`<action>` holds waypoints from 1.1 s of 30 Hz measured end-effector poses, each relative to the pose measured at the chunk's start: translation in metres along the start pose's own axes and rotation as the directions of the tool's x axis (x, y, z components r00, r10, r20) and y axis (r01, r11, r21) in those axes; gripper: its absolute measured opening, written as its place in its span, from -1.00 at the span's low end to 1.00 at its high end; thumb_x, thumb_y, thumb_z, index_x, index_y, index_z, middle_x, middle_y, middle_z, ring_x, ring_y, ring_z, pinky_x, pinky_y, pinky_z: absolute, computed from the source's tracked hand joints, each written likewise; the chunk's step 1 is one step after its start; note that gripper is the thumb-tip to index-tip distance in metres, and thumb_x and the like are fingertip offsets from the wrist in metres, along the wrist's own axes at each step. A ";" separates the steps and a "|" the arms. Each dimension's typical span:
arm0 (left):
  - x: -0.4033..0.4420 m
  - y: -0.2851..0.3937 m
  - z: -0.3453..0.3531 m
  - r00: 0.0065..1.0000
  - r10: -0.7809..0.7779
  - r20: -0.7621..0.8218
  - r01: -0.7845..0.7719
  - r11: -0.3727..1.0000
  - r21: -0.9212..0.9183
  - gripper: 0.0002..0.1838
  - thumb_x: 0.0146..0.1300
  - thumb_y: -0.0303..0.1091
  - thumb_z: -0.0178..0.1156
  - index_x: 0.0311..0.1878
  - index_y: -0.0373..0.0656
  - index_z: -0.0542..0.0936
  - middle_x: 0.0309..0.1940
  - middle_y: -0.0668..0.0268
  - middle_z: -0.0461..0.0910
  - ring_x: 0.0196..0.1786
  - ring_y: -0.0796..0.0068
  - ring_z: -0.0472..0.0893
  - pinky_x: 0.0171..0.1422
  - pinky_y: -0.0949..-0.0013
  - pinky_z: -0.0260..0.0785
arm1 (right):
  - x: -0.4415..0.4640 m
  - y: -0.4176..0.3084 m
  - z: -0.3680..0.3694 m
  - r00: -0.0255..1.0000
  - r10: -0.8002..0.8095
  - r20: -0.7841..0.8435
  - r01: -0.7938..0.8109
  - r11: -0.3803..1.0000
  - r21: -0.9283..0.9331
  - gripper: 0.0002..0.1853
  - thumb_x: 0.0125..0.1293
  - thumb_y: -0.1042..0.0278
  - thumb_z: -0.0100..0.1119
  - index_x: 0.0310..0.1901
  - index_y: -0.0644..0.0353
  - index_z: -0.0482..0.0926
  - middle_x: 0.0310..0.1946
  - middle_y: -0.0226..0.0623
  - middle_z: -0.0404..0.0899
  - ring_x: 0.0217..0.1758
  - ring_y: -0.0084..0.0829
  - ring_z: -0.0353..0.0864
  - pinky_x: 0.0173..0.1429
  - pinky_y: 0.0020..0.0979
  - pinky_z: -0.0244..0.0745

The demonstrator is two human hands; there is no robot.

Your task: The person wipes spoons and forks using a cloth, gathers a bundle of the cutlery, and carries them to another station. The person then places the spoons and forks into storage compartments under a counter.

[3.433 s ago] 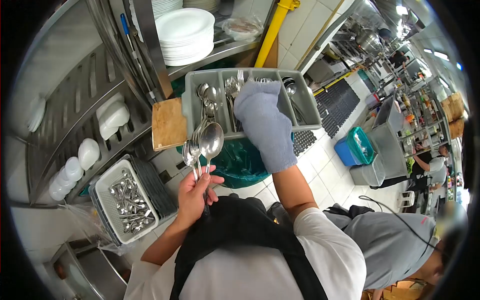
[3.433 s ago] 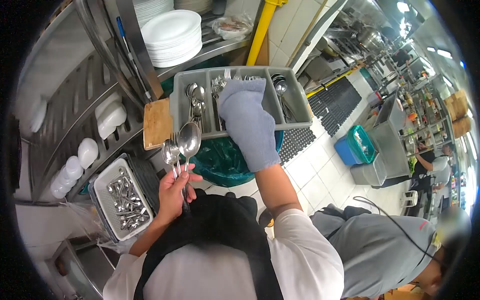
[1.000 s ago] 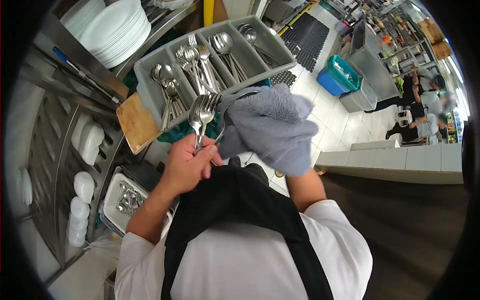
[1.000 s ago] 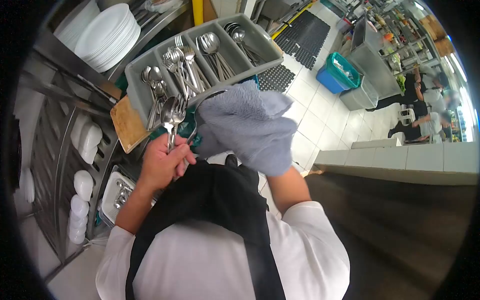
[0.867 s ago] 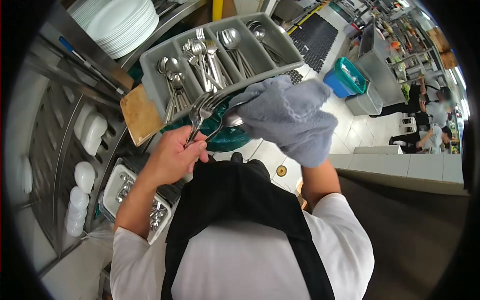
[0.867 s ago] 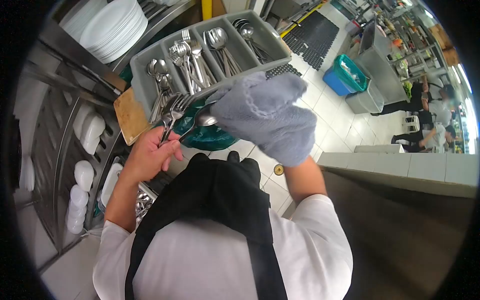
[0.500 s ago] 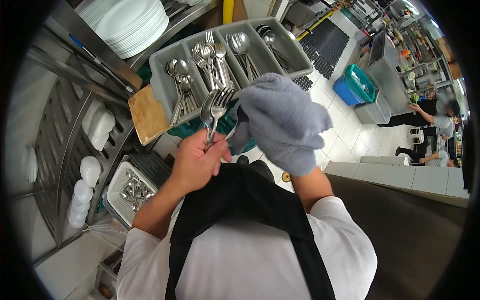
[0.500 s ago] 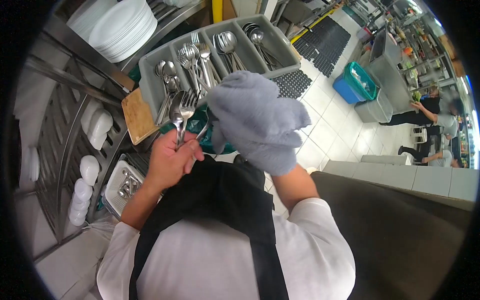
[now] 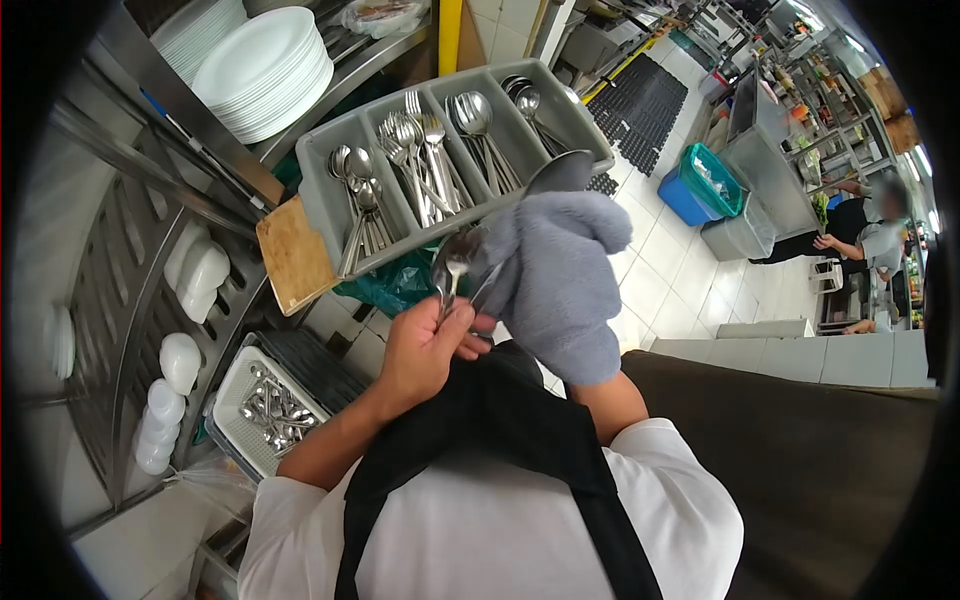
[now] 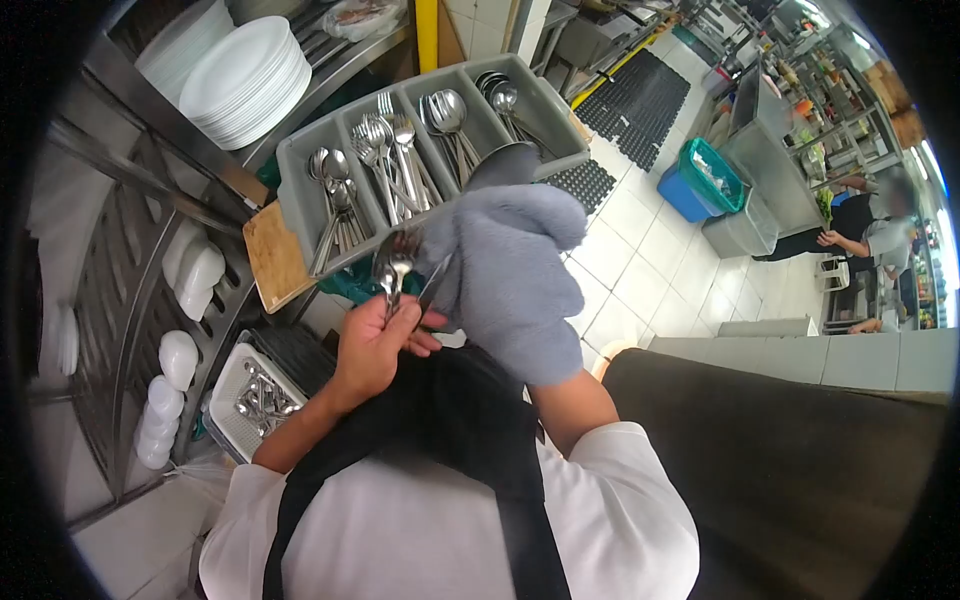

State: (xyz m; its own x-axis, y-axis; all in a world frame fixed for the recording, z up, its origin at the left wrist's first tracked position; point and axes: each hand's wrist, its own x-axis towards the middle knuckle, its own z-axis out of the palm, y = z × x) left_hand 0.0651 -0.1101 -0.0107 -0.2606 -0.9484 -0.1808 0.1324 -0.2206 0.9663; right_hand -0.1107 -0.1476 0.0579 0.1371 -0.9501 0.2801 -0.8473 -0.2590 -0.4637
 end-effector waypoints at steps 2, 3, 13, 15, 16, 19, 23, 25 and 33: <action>-0.008 0.000 -0.008 0.997 -0.036 0.068 0.033 0.998 0.053 -0.70 0.51 -0.25 0.03 -0.11 -0.35 0.56 -0.35 0.20 0.71 -0.50 0.59 0.62 -0.43 0.53 0.46 | 0.001 0.006 -0.004 0.991 -0.033 -0.129 0.032 0.999 -0.008 -0.71 0.10 0.44 0.27 -0.09 0.16 0.57 -0.24 -0.07 0.63 -0.11 -0.05 0.64 -0.06 -0.20 0.54; -0.009 0.002 -0.009 0.993 -0.057 0.100 0.050 0.996 0.080 -0.70 0.51 -0.25 0.03 -0.13 -0.35 0.56 -0.37 0.21 0.71 -0.51 0.61 0.60 -0.44 0.53 0.45 | 0.000 0.007 -0.003 0.987 -0.053 -0.154 0.054 0.999 0.002 -0.70 0.10 0.44 0.27 -0.08 0.17 0.58 -0.24 -0.08 0.63 -0.11 -0.06 0.64 -0.06 -0.21 0.54; 0.004 -0.016 -0.016 0.994 0.083 -0.073 -0.076 0.992 0.096 -0.70 0.51 -0.23 0.06 -0.22 -0.28 0.57 -0.53 0.34 0.59 -0.62 0.69 0.42 -0.54 0.57 0.25 | -0.024 -0.008 0.035 0.925 -0.380 -0.020 0.373 0.896 0.239 -0.77 0.07 0.47 0.30 -0.18 0.19 0.59 -0.27 -0.12 0.63 -0.14 -0.10 0.65 -0.06 -0.20 0.54; -0.001 -0.009 -0.016 0.999 -0.024 -0.042 0.025 1.000 0.013 -0.66 0.54 -0.18 0.01 -0.08 -0.30 0.59 -0.50 0.33 0.58 -0.62 0.69 0.43 -0.54 0.57 0.26 | -0.016 -0.005 0.026 0.930 -0.366 0.031 0.356 0.919 0.170 -0.75 0.07 0.46 0.31 -0.17 0.20 0.58 -0.27 -0.10 0.64 -0.15 -0.09 0.66 -0.07 -0.20 0.55; -0.001 -0.005 -0.017 0.997 -0.073 -0.025 0.072 0.997 -0.030 -0.62 0.55 -0.15 -0.01 -0.01 -0.31 0.60 -0.48 0.33 0.58 -0.61 0.69 0.43 -0.54 0.57 0.27 | -0.012 -0.003 0.020 0.938 -0.339 0.069 0.329 0.936 0.123 -0.75 0.07 0.45 0.31 -0.16 0.21 0.58 -0.28 -0.09 0.64 -0.15 -0.09 0.66 -0.07 -0.19 0.55; -0.009 -0.004 -0.024 0.991 -0.134 -0.023 0.131 0.987 -0.090 -0.51 0.59 -0.07 -0.17 0.21 -0.30 0.53 -0.42 0.30 0.59 -0.60 0.66 0.45 -0.52 0.58 0.30 | 0.008 -0.001 -0.002 0.946 -0.229 0.231 0.247 0.968 -0.053 -0.72 0.08 0.43 0.32 -0.15 0.24 0.57 -0.29 -0.06 0.65 -0.17 -0.07 0.68 -0.07 -0.18 0.56; -0.014 -0.015 -0.025 0.990 -0.140 -0.009 0.137 0.980 -0.142 -0.46 0.60 -0.06 -0.24 0.35 -0.30 0.37 -0.24 0.16 0.67 -0.56 0.60 0.54 -0.50 0.58 0.38 | 0.044 0.000 -0.014 0.912 -0.060 0.407 0.151 0.969 -0.197 -0.69 0.08 0.41 0.34 -0.12 0.28 0.55 -0.31 -0.02 0.67 -0.18 -0.05 0.70 -0.08 -0.17 0.57; -0.013 -0.009 -0.024 0.995 -0.098 -0.033 0.093 0.988 -0.127 -0.46 0.60 -0.07 -0.26 0.39 -0.31 0.30 -0.14 0.08 0.69 -0.54 0.57 0.57 -0.49 0.58 0.39 | 0.049 -0.005 -0.017 0.928 0.070 0.365 0.011 0.976 -0.216 -0.64 0.12 0.36 0.31 -0.07 0.29 0.48 -0.30 0.02 0.67 -0.18 -0.02 0.70 -0.07 -0.15 0.57; -0.007 -0.006 -0.026 0.998 -0.029 -0.060 0.021 0.992 -0.125 -0.74 0.57 -0.24 -0.11 -0.05 -0.27 0.42 -0.24 0.13 0.69 -0.62 0.68 0.50 -0.58 0.62 0.29 | 0.010 -0.021 0.006 0.844 0.501 0.191 -0.417 0.837 -0.356 -0.42 0.30 0.13 0.19 0.18 0.26 0.17 -0.25 0.16 0.62 -0.13 0.17 0.63 -0.06 0.02 0.53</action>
State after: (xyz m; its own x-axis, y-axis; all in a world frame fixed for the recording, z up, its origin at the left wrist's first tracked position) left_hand 0.0907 -0.1082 -0.0204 -0.2068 -0.9535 -0.2192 0.2458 -0.2675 0.9317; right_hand -0.0886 -0.1531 0.0654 -0.2113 -0.9648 -0.1565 -0.9485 0.2410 -0.2054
